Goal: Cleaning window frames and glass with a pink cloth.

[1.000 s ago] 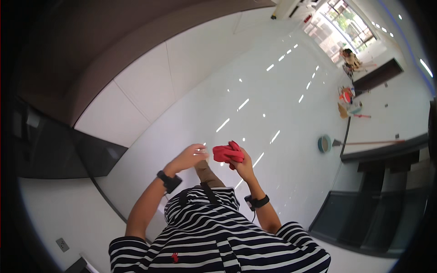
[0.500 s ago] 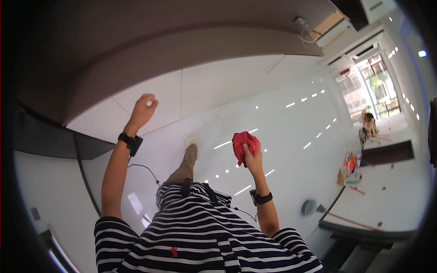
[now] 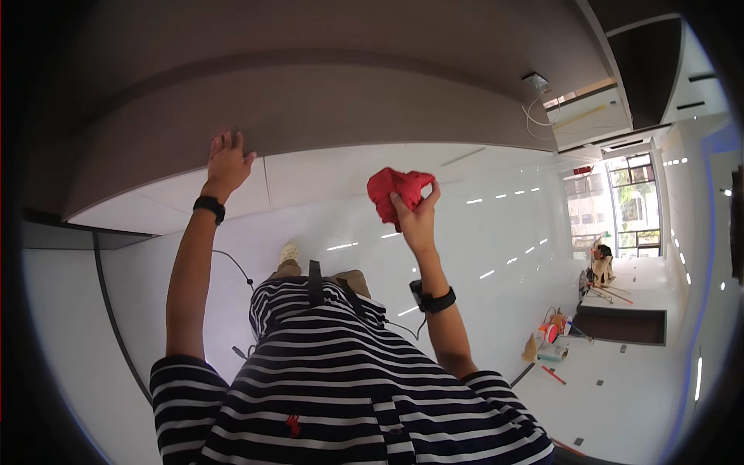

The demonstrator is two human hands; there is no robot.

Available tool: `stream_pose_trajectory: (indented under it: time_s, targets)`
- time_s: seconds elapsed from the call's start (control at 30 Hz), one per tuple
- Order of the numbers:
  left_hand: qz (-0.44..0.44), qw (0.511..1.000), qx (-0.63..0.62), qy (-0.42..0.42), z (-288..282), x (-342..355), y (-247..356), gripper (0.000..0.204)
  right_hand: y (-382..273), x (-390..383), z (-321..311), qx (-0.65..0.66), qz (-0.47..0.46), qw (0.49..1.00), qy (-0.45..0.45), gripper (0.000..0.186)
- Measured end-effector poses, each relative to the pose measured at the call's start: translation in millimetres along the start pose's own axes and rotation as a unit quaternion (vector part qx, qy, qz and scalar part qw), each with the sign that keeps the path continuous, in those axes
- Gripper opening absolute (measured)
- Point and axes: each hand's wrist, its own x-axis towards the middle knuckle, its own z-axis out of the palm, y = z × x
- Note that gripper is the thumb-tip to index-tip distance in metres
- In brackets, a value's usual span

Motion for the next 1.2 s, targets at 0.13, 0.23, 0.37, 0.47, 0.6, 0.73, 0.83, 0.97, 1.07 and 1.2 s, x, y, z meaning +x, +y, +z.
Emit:
stream_pose_trajectory:
  time_s: [0.13,0.23,0.37,0.47,0.6,0.73,0.83,0.97,1.07,1.2]
  targets:
    - [-0.026,0.994,-0.103,0.011,-2,3,-4,0.059,18,93,-4,0.031,-0.026,0.992,-0.115,0.081]
    - [-0.069,0.990,-0.126,0.010,-8,5,4,0.059,64,156,22,-0.002,-0.140,0.979,-0.147,0.077]
    - [-0.184,0.977,-0.098,-0.035,-26,2,28,0.072,66,204,22,-0.070,-0.243,0.957,-0.140,0.071]
    - [-0.235,0.966,-0.092,-0.057,-43,10,47,0.080,111,266,-20,-0.163,-0.349,0.909,-0.157,0.079]
    - [-0.290,0.948,-0.117,-0.063,-53,17,58,0.087,226,375,-131,-0.365,-0.214,0.896,-0.134,0.049]
    - [-0.320,0.939,-0.119,-0.044,-52,17,63,0.090,206,373,-127,-0.375,0.004,0.926,0.037,0.079]
    - [-0.306,0.946,-0.083,-0.065,-39,25,50,0.091,228,364,-35,-0.445,-0.272,0.849,-0.090,0.072]
    - [-0.315,0.938,-0.118,-0.085,-44,37,41,0.091,103,245,101,-0.204,-0.381,0.882,-0.188,0.060]
    - [-0.313,0.936,-0.122,-0.103,-39,44,36,0.092,27,181,163,-0.218,-0.381,0.816,-0.376,0.061]
    - [-0.275,0.947,-0.110,-0.122,-35,50,44,0.089,5,153,193,-0.184,-0.438,0.783,-0.402,0.053]
